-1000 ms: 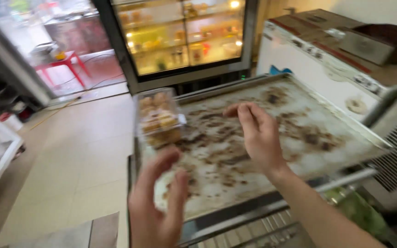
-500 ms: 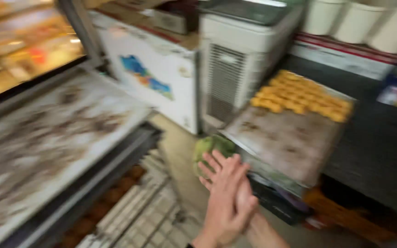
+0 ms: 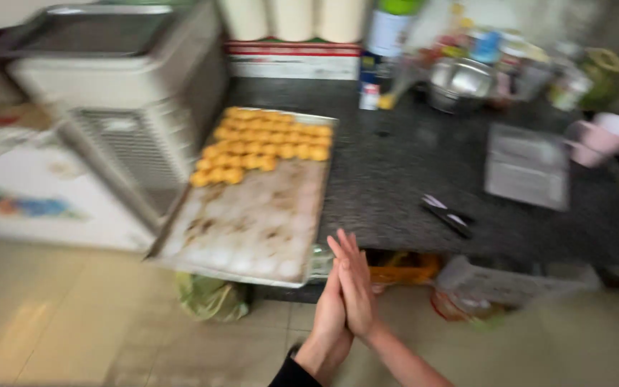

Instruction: Packaging small pastries from a baking tray into plastic containers and stapling them shut.

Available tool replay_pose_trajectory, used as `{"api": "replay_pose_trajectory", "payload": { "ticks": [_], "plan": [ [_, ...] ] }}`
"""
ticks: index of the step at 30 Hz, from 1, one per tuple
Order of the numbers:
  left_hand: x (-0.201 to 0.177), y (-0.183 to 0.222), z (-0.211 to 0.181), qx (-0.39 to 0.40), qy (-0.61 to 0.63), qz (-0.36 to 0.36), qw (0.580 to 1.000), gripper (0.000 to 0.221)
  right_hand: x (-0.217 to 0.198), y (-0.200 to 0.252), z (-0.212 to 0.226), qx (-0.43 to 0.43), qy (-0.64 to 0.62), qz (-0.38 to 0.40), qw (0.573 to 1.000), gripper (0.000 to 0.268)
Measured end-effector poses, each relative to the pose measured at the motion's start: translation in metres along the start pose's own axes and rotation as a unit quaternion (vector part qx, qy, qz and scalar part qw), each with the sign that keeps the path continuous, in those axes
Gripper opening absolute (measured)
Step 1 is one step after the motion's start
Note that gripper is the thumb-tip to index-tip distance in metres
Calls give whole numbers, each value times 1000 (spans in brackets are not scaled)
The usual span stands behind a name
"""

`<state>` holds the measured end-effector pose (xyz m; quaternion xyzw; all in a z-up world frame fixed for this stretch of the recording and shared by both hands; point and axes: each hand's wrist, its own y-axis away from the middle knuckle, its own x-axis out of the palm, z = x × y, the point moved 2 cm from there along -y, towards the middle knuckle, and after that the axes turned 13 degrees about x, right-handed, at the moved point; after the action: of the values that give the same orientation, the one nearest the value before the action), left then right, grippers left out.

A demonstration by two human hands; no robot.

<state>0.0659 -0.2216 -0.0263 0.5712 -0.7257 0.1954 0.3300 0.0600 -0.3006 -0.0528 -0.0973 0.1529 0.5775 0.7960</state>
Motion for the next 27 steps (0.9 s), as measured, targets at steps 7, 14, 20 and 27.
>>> {"api": "replay_pose_trajectory", "payload": {
  "ticks": [7, 14, 20, 27],
  "plan": [
    [41, -94, 54, -167, 57, 90, 980, 70, -124, -95, -119, 82, -42, -99, 991, 65],
    [87, -216, 57, -190, -158, 148, 958, 53, -227, -188, -215, 142, 358, -180, 905, 72],
    [72, -302, 136, -200, -277, 178, 923, 42, -246, -211, -256, 197, 525, -128, 818, 66],
    [90, -346, 241, -95, -321, 306, 891, 34, -316, -173, -295, 105, 544, -154, 818, 53]
  ]
}}
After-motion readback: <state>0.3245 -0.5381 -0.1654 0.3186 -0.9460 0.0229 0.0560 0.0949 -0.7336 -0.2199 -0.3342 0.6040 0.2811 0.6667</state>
